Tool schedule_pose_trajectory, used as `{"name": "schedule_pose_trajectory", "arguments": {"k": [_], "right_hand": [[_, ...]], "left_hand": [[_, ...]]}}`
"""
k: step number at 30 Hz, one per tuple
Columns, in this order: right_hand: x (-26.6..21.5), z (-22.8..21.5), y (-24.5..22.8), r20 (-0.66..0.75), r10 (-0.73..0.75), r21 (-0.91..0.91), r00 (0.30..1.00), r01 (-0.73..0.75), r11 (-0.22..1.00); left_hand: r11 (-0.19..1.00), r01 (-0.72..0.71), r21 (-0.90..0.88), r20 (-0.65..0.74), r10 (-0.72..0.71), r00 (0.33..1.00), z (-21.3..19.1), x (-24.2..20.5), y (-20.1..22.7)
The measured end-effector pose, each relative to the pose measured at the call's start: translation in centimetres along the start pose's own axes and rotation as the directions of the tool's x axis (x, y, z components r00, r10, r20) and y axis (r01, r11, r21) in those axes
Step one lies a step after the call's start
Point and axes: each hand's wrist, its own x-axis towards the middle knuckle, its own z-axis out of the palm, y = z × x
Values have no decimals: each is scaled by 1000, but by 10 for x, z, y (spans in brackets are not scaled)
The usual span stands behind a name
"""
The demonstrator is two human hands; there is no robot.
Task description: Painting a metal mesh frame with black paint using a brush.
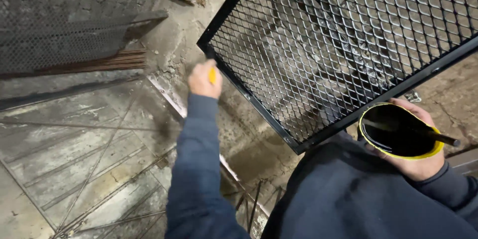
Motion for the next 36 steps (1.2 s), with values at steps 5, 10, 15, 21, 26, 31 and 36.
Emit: {"name": "schedule_pose_trajectory", "arguments": {"k": [5, 10, 15, 21, 26, 31, 36], "right_hand": [[6, 5, -6, -6, -10, 15, 1000, 10, 1000], [3, 5, -8, 39, 48, 187, 998, -54, 981], [1, -2, -3, 28, 40, 119, 999, -43, 992], [-1, -6, -2, -13, 11, 28, 1000, -10, 1000], [-5, -11, 2, 7, 30, 150, 1000, -31, 988], [-1, -8, 4, -4, 35, 187, 999, -33, 982], [-1, -12, 1, 20, 53, 224, 998, -56, 973]], "left_hand": [[966, -147, 213, 311, 76, 947, 1, -57, 39], [968, -124, 220, 246, 68, 967, -11, -28, 49], [979, -47, 199, 444, -47, 895, 3, -29, 38], [919, 374, 124, 456, -387, 801, 14, 8, 22], [902, 120, 415, 278, -252, 927, 20, 36, -10], [962, 102, 253, 384, -196, 902, 43, 29, -21], [833, 113, 542, 145, -225, 963, 23, 65, -24]]}}
